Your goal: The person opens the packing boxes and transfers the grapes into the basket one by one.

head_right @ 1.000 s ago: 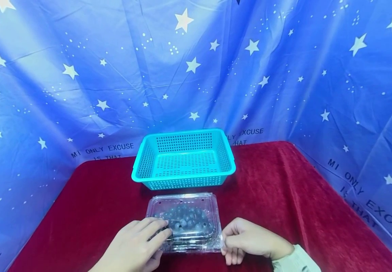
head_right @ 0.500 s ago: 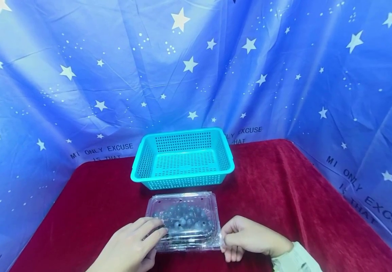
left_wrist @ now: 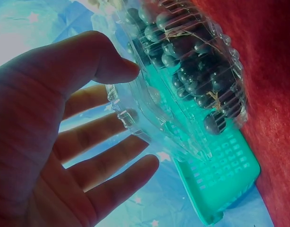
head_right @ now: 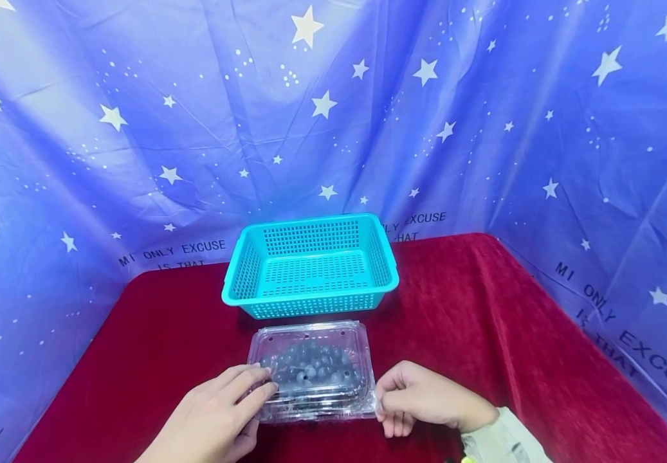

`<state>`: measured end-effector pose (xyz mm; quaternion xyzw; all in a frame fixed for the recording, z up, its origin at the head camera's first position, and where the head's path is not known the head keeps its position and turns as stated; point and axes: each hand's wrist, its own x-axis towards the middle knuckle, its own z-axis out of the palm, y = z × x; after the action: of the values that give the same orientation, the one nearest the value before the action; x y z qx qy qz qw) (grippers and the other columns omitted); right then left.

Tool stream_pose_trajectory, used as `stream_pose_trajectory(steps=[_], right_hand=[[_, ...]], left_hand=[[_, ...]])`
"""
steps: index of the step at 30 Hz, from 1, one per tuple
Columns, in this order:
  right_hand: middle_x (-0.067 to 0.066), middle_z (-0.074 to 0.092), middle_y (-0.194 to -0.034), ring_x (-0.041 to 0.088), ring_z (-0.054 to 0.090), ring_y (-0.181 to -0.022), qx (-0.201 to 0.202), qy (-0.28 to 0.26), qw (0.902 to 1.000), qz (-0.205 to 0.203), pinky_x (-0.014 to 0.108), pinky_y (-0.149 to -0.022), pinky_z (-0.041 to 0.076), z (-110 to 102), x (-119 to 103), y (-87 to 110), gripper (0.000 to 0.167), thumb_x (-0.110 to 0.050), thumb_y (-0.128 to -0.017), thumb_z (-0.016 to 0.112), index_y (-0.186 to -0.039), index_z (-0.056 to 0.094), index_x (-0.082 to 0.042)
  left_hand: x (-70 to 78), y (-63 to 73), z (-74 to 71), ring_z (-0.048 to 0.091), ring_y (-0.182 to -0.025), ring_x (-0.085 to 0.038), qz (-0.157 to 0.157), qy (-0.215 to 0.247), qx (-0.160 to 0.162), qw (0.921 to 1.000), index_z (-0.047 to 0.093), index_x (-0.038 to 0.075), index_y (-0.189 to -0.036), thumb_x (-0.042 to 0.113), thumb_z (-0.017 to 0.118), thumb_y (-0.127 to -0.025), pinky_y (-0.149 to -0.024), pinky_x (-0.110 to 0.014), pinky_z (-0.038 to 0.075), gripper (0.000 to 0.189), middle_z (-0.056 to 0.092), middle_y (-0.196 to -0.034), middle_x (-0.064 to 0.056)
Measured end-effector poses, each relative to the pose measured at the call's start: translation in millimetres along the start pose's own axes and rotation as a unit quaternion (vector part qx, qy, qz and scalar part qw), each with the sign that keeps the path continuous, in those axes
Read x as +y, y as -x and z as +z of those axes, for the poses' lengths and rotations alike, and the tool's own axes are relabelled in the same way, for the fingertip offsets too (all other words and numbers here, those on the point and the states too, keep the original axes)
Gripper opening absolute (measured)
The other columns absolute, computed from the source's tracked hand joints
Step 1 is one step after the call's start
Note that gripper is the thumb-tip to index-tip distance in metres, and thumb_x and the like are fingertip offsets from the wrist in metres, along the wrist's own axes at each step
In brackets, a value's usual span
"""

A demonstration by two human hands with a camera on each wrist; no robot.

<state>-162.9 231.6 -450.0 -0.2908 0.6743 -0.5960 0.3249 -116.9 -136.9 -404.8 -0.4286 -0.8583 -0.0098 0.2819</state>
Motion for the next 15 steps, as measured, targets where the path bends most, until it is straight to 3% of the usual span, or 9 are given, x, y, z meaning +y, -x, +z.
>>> stream_pose_trajectory(steps=[9,15], right_hand=[[0.041,0.059,-0.073,0.008,0.068,-0.063,0.000,0.000,1.0000,-0.004,0.021,-0.058,0.059,-0.8,-2.3,0.9,0.020,0.006,-0.092,0.048,-0.085,0.065,0.014],[0.041,0.060,-0.074,0.008,0.068,-0.063,-0.001,0.001,1.0000,-0.005,0.021,-0.057,0.058,-0.6,-1.4,0.0,0.019,0.006,-0.091,0.048,-0.085,0.065,0.013]], left_hand=[[1.2,-2.6,-2.1,0.073,-0.093,-0.017,0.011,-0.013,0.008,0.9998,0.074,0.017,-0.109,0.032,0.089,-0.062,-0.075,-0.031,0.064,0.051,0.076,-0.109,-0.002],[-0.2,-1.1,2.1,0.075,-0.090,-0.018,0.029,-0.029,0.035,0.9986,0.076,0.015,-0.103,0.029,0.081,-0.065,-0.073,-0.031,0.064,0.041,0.078,-0.106,-0.004]])
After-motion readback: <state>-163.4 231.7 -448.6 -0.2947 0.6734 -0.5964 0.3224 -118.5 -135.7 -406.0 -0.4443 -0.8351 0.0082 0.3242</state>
